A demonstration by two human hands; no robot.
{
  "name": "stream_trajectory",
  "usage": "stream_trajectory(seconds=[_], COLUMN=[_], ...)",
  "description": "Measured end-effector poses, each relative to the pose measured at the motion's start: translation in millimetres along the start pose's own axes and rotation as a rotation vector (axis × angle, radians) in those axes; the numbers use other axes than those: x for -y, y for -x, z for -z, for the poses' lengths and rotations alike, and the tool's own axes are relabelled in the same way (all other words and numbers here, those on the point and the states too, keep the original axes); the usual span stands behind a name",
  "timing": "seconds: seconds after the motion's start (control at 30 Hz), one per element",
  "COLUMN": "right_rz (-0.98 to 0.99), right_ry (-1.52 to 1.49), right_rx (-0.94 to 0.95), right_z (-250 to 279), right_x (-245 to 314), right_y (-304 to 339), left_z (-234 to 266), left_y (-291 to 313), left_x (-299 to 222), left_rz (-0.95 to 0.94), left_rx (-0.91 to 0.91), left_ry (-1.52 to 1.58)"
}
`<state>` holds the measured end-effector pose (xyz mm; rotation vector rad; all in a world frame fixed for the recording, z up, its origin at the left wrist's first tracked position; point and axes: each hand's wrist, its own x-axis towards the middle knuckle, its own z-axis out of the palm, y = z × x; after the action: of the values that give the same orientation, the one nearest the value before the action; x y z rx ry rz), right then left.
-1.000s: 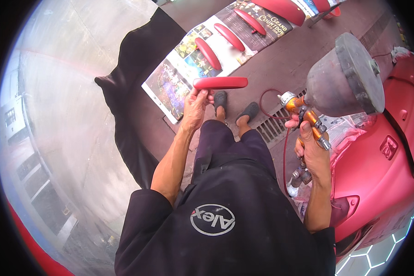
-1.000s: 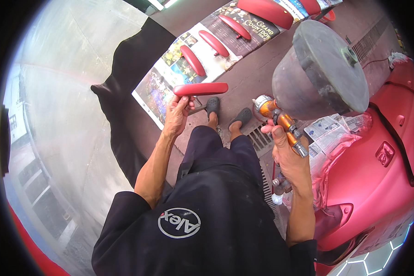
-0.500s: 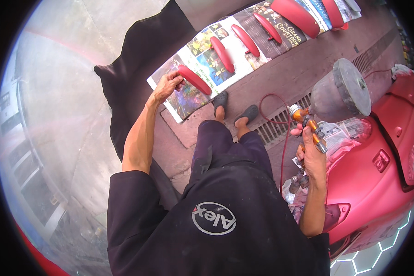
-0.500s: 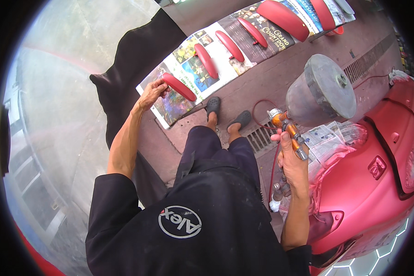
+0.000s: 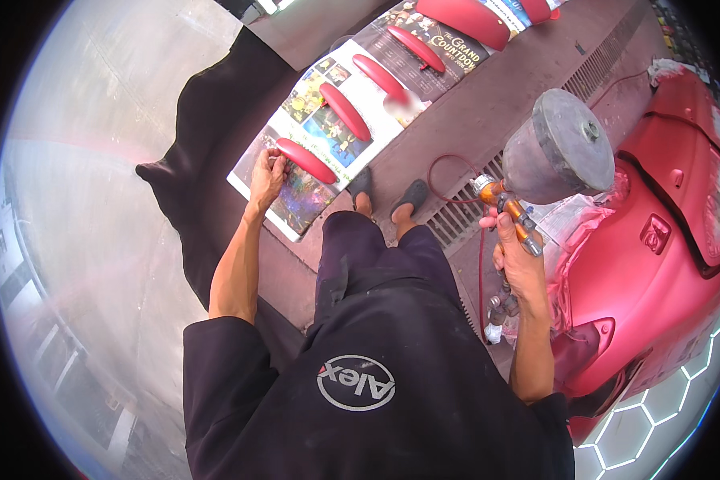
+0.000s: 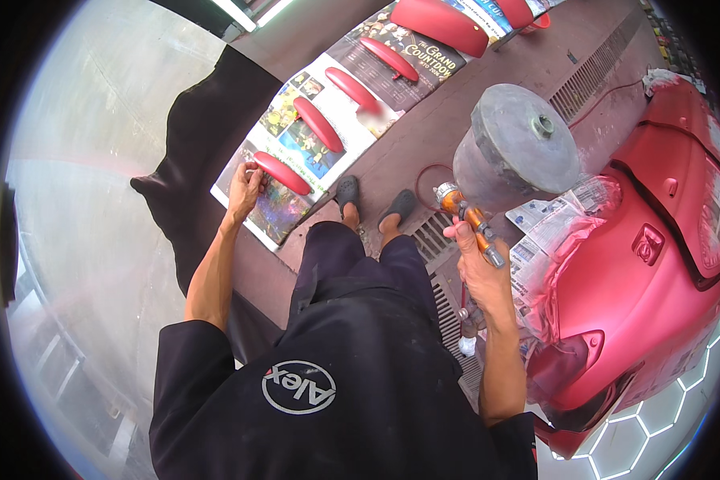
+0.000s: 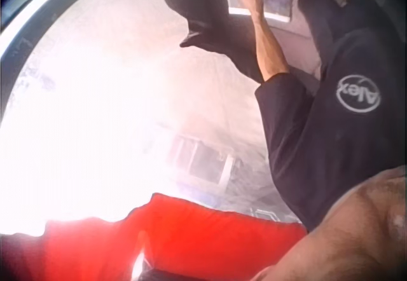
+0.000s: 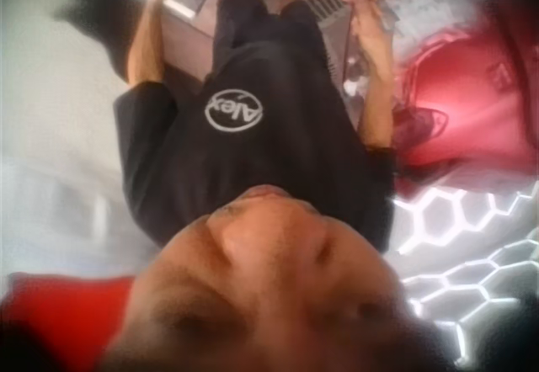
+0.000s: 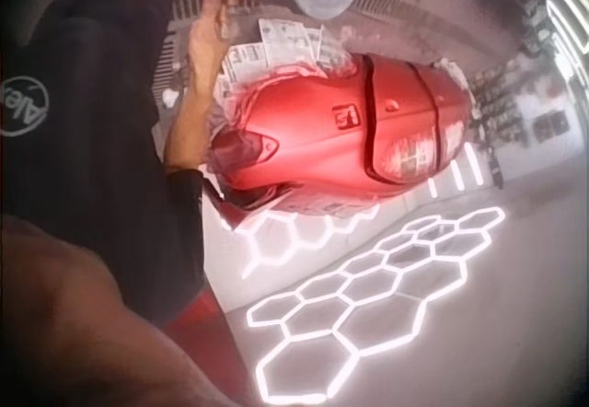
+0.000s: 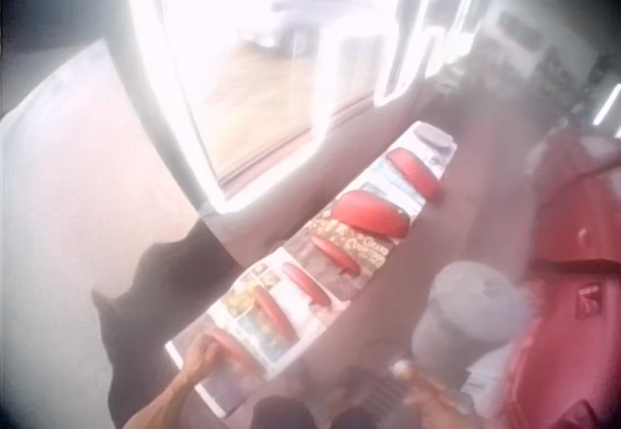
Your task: The person uses a spray gun to apply pink paint to several small car parts and the rear of a pink car. They handle each part individually, spray it, and place it on a newspaper-covered table before moving to the next item.
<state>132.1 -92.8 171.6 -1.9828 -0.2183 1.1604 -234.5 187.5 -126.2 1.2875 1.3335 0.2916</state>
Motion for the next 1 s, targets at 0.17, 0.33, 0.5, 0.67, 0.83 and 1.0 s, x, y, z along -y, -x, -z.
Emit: stream_trajectory(seconds=[0.17, 0.33, 0.5, 0.67, 0.83, 1.0], right_rz=[0.007, -0.002, 0.021, 0.057, 0.075, 0.077], right_ry=[-0.026, -0.089, -0.078, -0.11, -0.127, -0.183], right_rx=[-0.034, -0.083, -0.14, -0.183, -0.19, -0.174], right_z=[-0.3, 5.3, 13.0, 31.1, 59.6, 103.1], right_x=[1.6, -1.9, 4.1, 7.3, 9.8, 6.5], right_y=[-0.6, -5.0, -13.4, -25.8, -43.3, -72.5], left_z=[-0.7, -4.1, -8.6, -25.3, -62.1, -120.2], left_y=[10.1, 25.4, 49.9, 61.6, 62.6, 60.6], left_x=[1.6, -2.4, -2.3, -21.0, -55.9, -95.0], left_rz=[-0.028, -0.029, -0.155, -0.203, -0.22, -0.255], left_rx=[-0.047, -0.17, -0.502, -0.603, -0.554, -0.507], left_ry=[0.034, 0.025, -0.038, -0.037, 0.011, 0.04])
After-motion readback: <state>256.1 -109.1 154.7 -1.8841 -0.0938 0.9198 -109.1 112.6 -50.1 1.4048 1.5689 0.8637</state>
